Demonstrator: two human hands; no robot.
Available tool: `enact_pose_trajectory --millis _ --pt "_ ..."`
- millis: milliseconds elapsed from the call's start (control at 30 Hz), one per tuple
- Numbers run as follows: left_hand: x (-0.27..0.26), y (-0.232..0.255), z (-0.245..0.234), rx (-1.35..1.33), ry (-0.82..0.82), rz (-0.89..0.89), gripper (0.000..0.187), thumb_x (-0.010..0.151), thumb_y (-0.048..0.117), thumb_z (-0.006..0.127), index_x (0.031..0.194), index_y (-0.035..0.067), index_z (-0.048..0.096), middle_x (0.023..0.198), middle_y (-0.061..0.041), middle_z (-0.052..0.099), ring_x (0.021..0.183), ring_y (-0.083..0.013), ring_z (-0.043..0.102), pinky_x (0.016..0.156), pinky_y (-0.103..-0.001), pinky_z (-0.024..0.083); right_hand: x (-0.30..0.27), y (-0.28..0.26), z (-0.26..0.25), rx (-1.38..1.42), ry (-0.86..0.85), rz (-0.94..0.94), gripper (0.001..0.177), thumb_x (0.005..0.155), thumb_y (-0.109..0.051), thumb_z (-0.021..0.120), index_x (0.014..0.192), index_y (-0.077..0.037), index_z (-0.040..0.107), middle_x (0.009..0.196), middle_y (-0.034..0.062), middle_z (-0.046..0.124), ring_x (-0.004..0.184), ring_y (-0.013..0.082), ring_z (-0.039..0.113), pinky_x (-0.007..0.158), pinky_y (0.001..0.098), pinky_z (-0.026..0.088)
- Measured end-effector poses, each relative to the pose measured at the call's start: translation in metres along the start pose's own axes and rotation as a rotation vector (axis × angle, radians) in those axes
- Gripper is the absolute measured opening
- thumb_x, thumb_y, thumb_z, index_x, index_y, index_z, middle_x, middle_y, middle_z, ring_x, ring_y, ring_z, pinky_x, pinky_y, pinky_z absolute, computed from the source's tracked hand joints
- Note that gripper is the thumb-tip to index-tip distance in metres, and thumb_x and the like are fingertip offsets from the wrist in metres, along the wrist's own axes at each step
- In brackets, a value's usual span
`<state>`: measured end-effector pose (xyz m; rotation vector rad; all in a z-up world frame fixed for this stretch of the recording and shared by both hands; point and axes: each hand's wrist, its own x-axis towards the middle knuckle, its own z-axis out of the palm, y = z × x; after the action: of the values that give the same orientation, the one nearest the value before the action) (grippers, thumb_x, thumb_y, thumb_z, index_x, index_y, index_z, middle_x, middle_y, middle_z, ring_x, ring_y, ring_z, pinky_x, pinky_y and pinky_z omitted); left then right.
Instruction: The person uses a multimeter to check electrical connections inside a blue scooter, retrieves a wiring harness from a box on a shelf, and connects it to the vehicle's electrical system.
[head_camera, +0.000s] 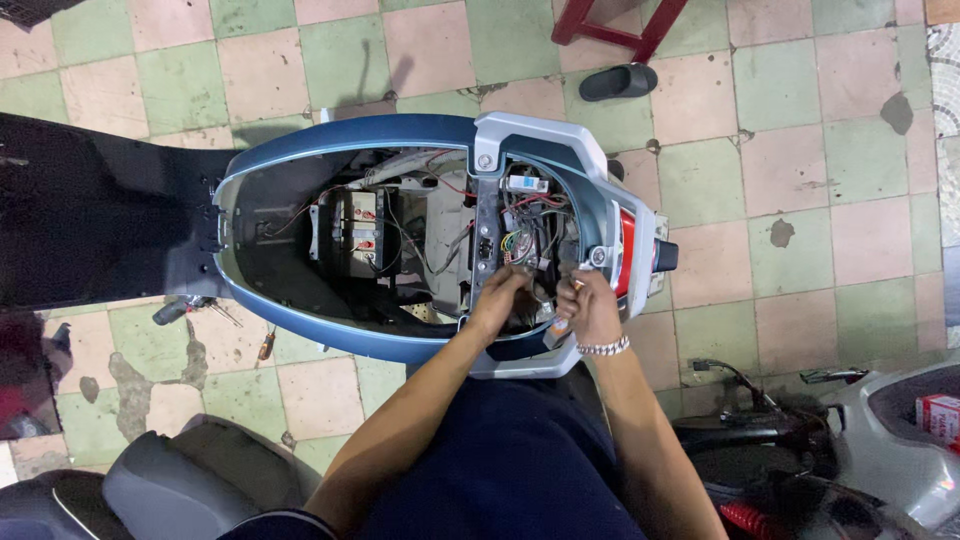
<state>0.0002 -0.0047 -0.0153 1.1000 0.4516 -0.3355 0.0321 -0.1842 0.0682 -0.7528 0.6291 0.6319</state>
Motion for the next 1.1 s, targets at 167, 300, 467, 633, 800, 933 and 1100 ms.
enact_pose_trajectory --millis 167,300,467,633,800,933,1100 --pt "-0.012 0.031 0.019 0.527 0.152 0.139 0.031 0.093 0.023 0.071 0.116 0.003 0.073 0.093 -0.011 0.076 0.083 -0.0228 0.072 0.075 -0.034 0.056 -0.037 0.022 0.029 -0.005 0.069 -0.065 0.039 0.103 -0.034 0.045 0.106 -0.001 0.065 0.073 0.0041 0.052 0.062 0.0142 0.045 0.058 0.0294 0.038" --pt "-0.017 0.06 0.038 0.76 0.184 0.324 0.037 0.089 0.025 0.074 0.121 0.005 0.071 0.097 -0.017 0.076 0.084 -0.0299 0.074 0.077 -0.04 0.058 -0.03 0.046 0.021 -0.157 0.127 -0.196 0.031 0.104 -0.023 0.057 0.109 0.005 0.069 0.077 0.0043 0.058 0.06 0.0138 0.05 0.055 0.0282 0.04" --pt "-0.005 0.069 0.056 1.065 0.188 0.306 0.04 0.086 0.032 0.076 0.12 0.012 0.072 0.097 -0.019 0.075 0.084 -0.0401 0.071 0.072 -0.048 0.055 -0.027 0.05 0.013 -0.309 0.317 -0.275 0.034 0.102 -0.025 0.063 0.103 0.008 0.071 0.081 0.0111 0.072 0.063 0.0173 0.067 0.059 0.0293 0.055" --pt "0.016 0.06 0.052 0.951 0.236 0.246 0.028 0.076 0.032 0.086 0.092 0.009 0.08 0.082 -0.017 0.077 0.075 -0.0334 0.074 0.067 -0.042 0.056 -0.013 0.05 0.007 -0.283 0.355 -0.242 0.034 0.101 -0.025 0.061 0.101 0.007 0.071 0.081 0.0124 0.075 0.061 0.0206 0.071 0.058 0.0321 0.059" --pt "0.036 0.053 0.032 0.284 0.059 -0.045 0.029 0.078 0.023 0.091 0.091 -0.001 0.082 0.084 -0.01 0.079 0.069 -0.0145 0.067 0.064 -0.029 0.052 -0.002 0.043 0.005 -0.425 0.349 -0.216 0.033 0.103 -0.025 0.059 0.1 0.006 0.072 0.078 0.0122 0.073 0.059 0.0193 0.068 0.054 0.0317 0.056" --pt "0.037 0.059 0.026 0.197 0.014 -0.061 0.031 0.078 0.019 0.09 0.099 -0.003 0.082 0.089 -0.008 0.08 0.075 -0.0113 0.071 0.071 -0.025 0.055 -0.001 0.031 0.019 -0.492 0.368 -0.175 0.034 0.103 -0.025 0.06 0.099 0.006 0.072 0.076 0.0114 0.073 0.057 0.0174 0.068 0.053 0.0312 0.056" --pt "0.027 0.066 0.028 0.086 0.054 -0.114 0.032 0.077 0.016 0.088 0.103 0.0 0.08 0.086 -0.008 0.078 0.07 -0.0114 0.068 0.064 -0.027 0.054 0.001 0.025 0.028 -0.482 0.322 -0.193 0.03 0.101 -0.023 0.061 0.1 0.005 0.072 0.076 0.011 0.073 0.056 0.0162 0.067 0.052 0.0304 0.055"
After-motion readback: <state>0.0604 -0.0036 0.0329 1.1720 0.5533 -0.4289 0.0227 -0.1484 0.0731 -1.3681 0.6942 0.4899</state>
